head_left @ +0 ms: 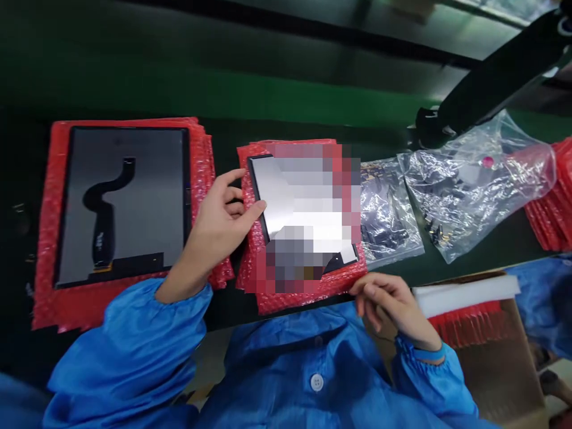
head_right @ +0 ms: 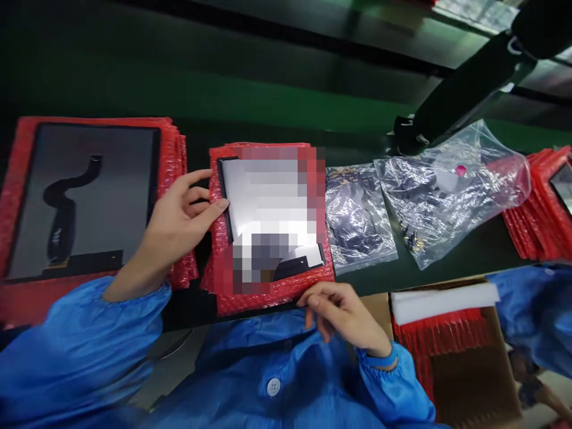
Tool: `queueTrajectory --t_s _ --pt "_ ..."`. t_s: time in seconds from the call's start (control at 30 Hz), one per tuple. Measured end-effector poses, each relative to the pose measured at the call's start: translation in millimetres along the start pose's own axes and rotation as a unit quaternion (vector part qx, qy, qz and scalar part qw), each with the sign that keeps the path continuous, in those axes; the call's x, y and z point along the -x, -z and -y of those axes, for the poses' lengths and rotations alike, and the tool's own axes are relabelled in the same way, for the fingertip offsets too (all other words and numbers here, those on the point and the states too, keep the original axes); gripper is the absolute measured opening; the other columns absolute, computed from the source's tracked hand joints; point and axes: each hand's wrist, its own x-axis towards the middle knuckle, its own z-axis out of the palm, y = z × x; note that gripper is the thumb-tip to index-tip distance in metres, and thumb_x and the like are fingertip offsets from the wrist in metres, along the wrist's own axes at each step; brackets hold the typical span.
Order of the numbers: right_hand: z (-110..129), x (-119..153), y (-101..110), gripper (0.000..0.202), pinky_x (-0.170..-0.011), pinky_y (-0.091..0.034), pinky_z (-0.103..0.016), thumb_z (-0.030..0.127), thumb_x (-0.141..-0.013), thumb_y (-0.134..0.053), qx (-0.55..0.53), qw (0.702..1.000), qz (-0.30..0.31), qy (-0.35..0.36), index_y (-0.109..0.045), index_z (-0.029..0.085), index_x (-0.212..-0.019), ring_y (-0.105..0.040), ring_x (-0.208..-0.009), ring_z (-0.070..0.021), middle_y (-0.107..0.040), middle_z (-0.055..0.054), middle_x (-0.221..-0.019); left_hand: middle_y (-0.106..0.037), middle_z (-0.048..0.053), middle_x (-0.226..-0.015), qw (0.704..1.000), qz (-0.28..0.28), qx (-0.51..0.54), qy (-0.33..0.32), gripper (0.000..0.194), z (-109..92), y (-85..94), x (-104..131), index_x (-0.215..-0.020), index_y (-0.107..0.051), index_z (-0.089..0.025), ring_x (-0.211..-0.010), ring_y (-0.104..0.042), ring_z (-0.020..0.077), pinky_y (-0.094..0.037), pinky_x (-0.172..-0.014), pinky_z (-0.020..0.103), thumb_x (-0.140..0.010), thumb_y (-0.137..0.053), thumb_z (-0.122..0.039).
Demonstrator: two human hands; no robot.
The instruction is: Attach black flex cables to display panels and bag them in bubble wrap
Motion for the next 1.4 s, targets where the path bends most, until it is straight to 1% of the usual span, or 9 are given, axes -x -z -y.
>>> queueTrajectory --t_s 0.13,0.27,0.37,0.53,0.8,0.97,1.1,1.23,1.4 --pt "-4.2 8.5 48.6 0.040 -0.033 -0.038 -0.023 0.059 -0.085 -0.078 0.044 0.976 -0.201 0.068 -0.077 0.019 -0.085 -0.049 -0.035 -0.0105 -0.067 -0.001 -0.059 -0.071 0.001 -0.097 0.999 -0.016 0.012 0.031 0.073 -13.7 2.0 3.2 -0.143 -0.057 -0.028 -0.081 -0.070 0.0165 -0.064 -0.073 0.029 -0.077 -0.088 -0.028" --pt "-22.4 9.2 79.6 0.041 -0.035 -0.039 -0.022 0.056 -0.085 -0.079 0.061 0.953 -0.291 0.055 -0.077 0.016 -0.098 -0.052 -0.039 -0.0105 -0.069 -0.002 -0.064 -0.076 0.003 -0.103 0.999 -0.026 0.019 0.041 0.071 -22.8 1.1 5.1 -0.140 -0.059 -0.031 -0.085 -0.073 0.0187 -0.067 -0.075 0.031 -0.075 -0.088 -0.026" --pt "-31.9 6.7 82.6 0.045 -0.034 -0.038 -0.022 0.054 -0.086 -0.079 0.035 0.958 -0.282 0.047 -0.074 0.015 -0.109 -0.052 -0.038 -0.0100 -0.070 -0.001 -0.065 -0.077 0.002 -0.105 0.998 -0.028 0.019 0.045 0.072 -27.0 0.8 5.7 -0.141 -0.060 -0.032 -0.084 -0.073 0.0172 -0.067 -0.073 0.028 -0.074 -0.088 -0.025" --pt "-31.1 2.9 73.1 0.047 -0.032 -0.037 -0.021 0.054 -0.086 -0.077 -0.013 0.963 -0.265 0.044 -0.071 0.014 -0.112 -0.051 -0.033 -0.0106 -0.068 0.001 -0.059 -0.077 0.000 -0.103 0.998 -0.039 -0.015 0.047 0.079 -29.3 3.0 5.6 -0.140 -0.062 -0.035 -0.085 -0.073 0.0172 -0.065 -0.072 0.026 -0.068 -0.093 -0.025" --pt "-23.8 10.7 66.6 0.055 -0.028 -0.033 -0.021 0.052 -0.082 -0.078 -0.075 0.961 -0.266 0.025 -0.070 0.013 -0.120 -0.045 -0.027 -0.0105 -0.065 0.003 -0.052 -0.076 0.000 -0.100 0.997 -0.053 -0.039 0.031 0.076 -29.9 4.5 6.8 -0.139 -0.063 -0.037 -0.087 -0.073 0.0191 -0.067 -0.081 0.033 -0.069 -0.090 -0.029" --pt "-26.6 17.1 63.7 0.060 -0.025 -0.020 -0.019 0.046 -0.085 -0.071 -0.194 0.960 -0.202 0.000 -0.067 0.014 -0.135 -0.035 -0.023 -0.0083 -0.060 0.007 -0.049 -0.075 0.001 -0.100 0.997 -0.050 -0.041 0.030 0.077 -30.2 4.0 7.6 -0.142 -0.061 -0.035 -0.084 -0.073 0.0183 -0.066 -0.074 0.031 -0.071 -0.088 -0.028" --pt "-30.6 15.1 59.2 0.050 -0.025 -0.012 -0.018 0.041 -0.088 -0.063 -0.278 0.948 -0.152 -0.015 -0.071 0.018 -0.132 -0.022 -0.022 -0.0053 -0.052 0.010 -0.048 -0.076 0.000 -0.098 0.998 -0.052 -0.036 0.026 0.076 -27.9 4.0 8.0 -0.140 -0.063 -0.036 -0.081 -0.072 0.0184 -0.064 -0.071 0.029 -0.069 -0.089 -0.026" --pt "-31.1 11.0 56.8 0.046 -0.026 -0.010 -0.019 0.041 -0.089 -0.058 -0.277 0.951 -0.135 -0.010 -0.074 0.019 -0.125 -0.008 -0.024 -0.0037 -0.041 0.013 -0.047 -0.076 0.001 -0.100 0.998 -0.054 -0.032 0.032 0.076 -28.1 3.8 7.8 -0.140 -0.063 -0.035 -0.084 -0.073 0.0182 -0.064 -0.075 0.029 -0.069 -0.089 -0.025" --pt "-27.5 4.1 57.4 0.042 -0.026 -0.007 -0.017 0.042 -0.089 -0.058 -0.275 0.952 -0.135 0.003 -0.072 0.022 -0.124 -0.009 -0.023 -0.0035 -0.040 0.014 -0.047 -0.077 0.002 -0.102 0.998 -0.048 -0.020 0.035 0.075 -31.9 3.3 7.7 -0.143 -0.061 -0.032 -0.082 -0.074 0.0153 -0.064 -0.070 0.021 -0.073 -0.085 -0.021"
